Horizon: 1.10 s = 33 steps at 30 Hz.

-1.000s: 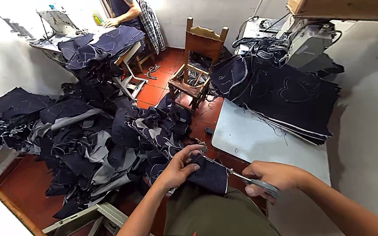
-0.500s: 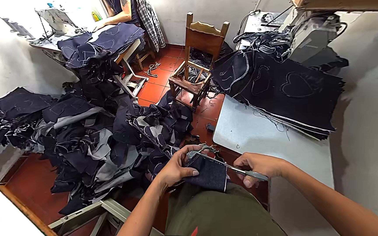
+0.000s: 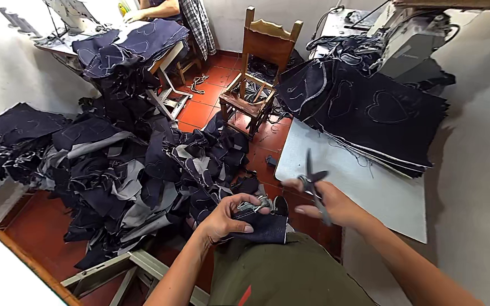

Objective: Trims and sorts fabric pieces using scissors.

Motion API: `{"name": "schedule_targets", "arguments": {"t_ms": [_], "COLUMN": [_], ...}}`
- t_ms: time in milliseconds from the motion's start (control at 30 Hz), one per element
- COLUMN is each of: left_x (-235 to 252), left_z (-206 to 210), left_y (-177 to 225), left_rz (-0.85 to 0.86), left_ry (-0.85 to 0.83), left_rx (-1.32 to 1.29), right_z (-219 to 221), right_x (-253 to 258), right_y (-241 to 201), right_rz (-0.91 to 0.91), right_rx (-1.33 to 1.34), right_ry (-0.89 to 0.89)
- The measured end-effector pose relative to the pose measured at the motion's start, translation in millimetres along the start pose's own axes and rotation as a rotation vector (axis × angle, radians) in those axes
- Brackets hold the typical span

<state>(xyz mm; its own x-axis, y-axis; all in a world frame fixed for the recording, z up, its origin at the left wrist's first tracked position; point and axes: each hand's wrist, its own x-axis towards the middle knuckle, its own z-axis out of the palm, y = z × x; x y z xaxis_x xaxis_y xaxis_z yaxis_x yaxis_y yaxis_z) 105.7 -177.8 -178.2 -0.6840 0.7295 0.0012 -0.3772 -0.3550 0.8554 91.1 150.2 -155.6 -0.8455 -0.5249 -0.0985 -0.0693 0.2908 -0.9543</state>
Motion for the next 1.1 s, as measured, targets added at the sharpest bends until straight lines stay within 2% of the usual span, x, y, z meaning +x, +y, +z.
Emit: {"name": "schedule_targets", "arguments": {"t_ms": [67,133,200,267,300,367,400,433,500,600,700,767,833,867,933,967,1000,1033,1067,1100], "left_x": [3.8,7.6,4.5,-7.1,-10.7,-3.3,4.2,13.8,36.7,60.8,61.7,52.0,37.2,27.1,5.0,-4.0,-11.4,-16.7,-20.6,-23.6], "left_z": [4.6,5.4,0.0,-13.0,-16.6,-15.8,-11.0,-6.6,1.2,14.4,17.9,14.7,7.3,2.9,-1.5,-1.2,-1.9,-4.0,-6.3,-8.9], "left_y": [4.8,14.8,28.4,34.7,34.5,25.7,17.9,14.1,14.5,10.7,23.3,29.2,33.0,35.2,39.3,41.9,45.3,49.5,53.9,57.6], "left_rz": [0.023,0.049,0.057,-0.073,-0.216,-0.519,-0.54,-0.471,-0.257,-0.053,0.008,0.0,0.08,0.123,0.125,0.1,0.078,0.072,0.083,0.103], "left_ry": [0.018,0.033,0.105,0.207,0.242,0.188,0.174,0.187,0.23,0.279,0.364,0.371,0.341,0.316,0.347,0.395,0.425,0.428,0.408,0.356], "left_rx": [-0.006,-0.016,0.045,0.277,0.502,0.896,0.972,0.99,0.961,0.966,0.943,0.917,0.754,0.603,0.25,0.117,0.037,-0.014,-0.059,-0.083], "right_z": [17.6,40.4,51.7,50.6,46.0,34.3,29.8,26.5,28.2,42.5,41.4,44.7,38.5,28.9,1.8,-14.9,-32.2,-48.1,-58.1,-59.9], "right_x": [28.0,50.7,59.9,58.1,56.8,54.8,53.7,54.3,57.3,58.1,53.3,45.2,36.5,30.5,14.3,3.7,-6.9,-14.9,-19.2,-20.7], "right_y": [-9.5,-16.2,-20.2,-25.4,-30.4,-42.4,-47.6,-51.9,-56.8,-54.2,-51.7,-47.5,-40.9,-37.6,-31.0,-26.9,-23.7,-23.5,-24.9,-22.8], "right_rz": [-0.015,0.029,0.048,0.035,0.033,0.039,0.038,0.037,0.039,0.042,0.047,0.081,0.059,0.025,0.001,0.021,0.059,0.124,0.185,0.213], "right_rx": [-0.097,-0.063,-0.023,0.094,0.178,0.351,0.39,0.388,0.357,0.402,0.327,0.186,0.163,0.271,0.6,0.656,0.513,0.187,-0.153,-0.394], "right_ry": [-0.048,-0.072,0.049,0.304,0.427,0.564,0.576,0.565,0.515,0.5,0.437,0.465,0.543,0.556,0.454,0.34,0.252,0.209,0.193,0.254]}}
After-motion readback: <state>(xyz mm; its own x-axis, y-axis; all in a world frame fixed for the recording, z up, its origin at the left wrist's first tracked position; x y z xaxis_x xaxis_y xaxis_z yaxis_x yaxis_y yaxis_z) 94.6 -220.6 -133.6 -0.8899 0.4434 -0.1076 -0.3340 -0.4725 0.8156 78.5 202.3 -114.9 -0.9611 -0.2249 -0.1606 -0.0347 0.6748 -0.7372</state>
